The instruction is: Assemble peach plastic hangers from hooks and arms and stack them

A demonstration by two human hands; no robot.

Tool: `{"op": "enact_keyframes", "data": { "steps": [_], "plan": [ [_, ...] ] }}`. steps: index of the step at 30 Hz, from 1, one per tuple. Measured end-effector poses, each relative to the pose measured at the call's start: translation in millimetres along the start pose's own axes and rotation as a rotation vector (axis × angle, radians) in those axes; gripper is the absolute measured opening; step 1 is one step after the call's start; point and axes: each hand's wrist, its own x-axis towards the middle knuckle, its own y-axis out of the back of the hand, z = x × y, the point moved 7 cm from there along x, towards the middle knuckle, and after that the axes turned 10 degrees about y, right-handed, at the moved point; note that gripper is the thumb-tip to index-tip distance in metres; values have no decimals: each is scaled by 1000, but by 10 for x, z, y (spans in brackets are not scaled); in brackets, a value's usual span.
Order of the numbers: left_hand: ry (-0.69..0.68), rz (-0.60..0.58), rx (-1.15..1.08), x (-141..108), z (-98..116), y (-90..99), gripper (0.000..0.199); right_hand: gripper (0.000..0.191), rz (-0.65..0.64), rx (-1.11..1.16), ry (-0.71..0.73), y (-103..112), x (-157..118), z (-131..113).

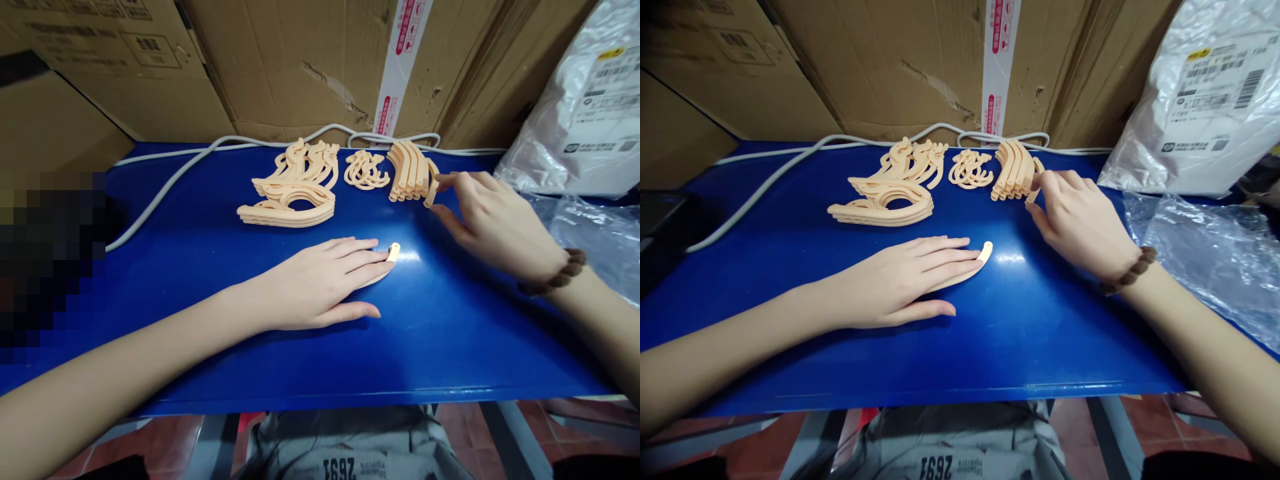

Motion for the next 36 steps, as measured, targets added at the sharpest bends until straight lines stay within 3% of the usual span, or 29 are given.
{"op": "enact_keyframes", "data": {
  "steps": [3,7,12,16,20,23,28,36],
  "plan": [
    [-11,24,5,-3,4,10,60,37,-71,-35,-4,-158,2,41],
    [-8,45,14,-3,-4,16,61,36,-105,-65,-4,-154,-3,-5],
    [-14,86,11,-13,-2,52,59,37,-61,-133,35,50,-35,-154],
    [-19,193,12,-26,7,159,51,39,77,-219,189,314,-124,-590],
    [19,230,72,-19,-16,201,34,33,206,47,395,511,-254,-1094],
    [31,246,129,-19,-33,208,24,26,250,173,528,533,-309,-1265],
    [75,268,146,-20,-90,223,23,22,234,337,620,437,-267,-1164],
    [240,211,-29,-18,-234,195,23,23,-12,737,677,284,-217,-1109]
  ]
}}
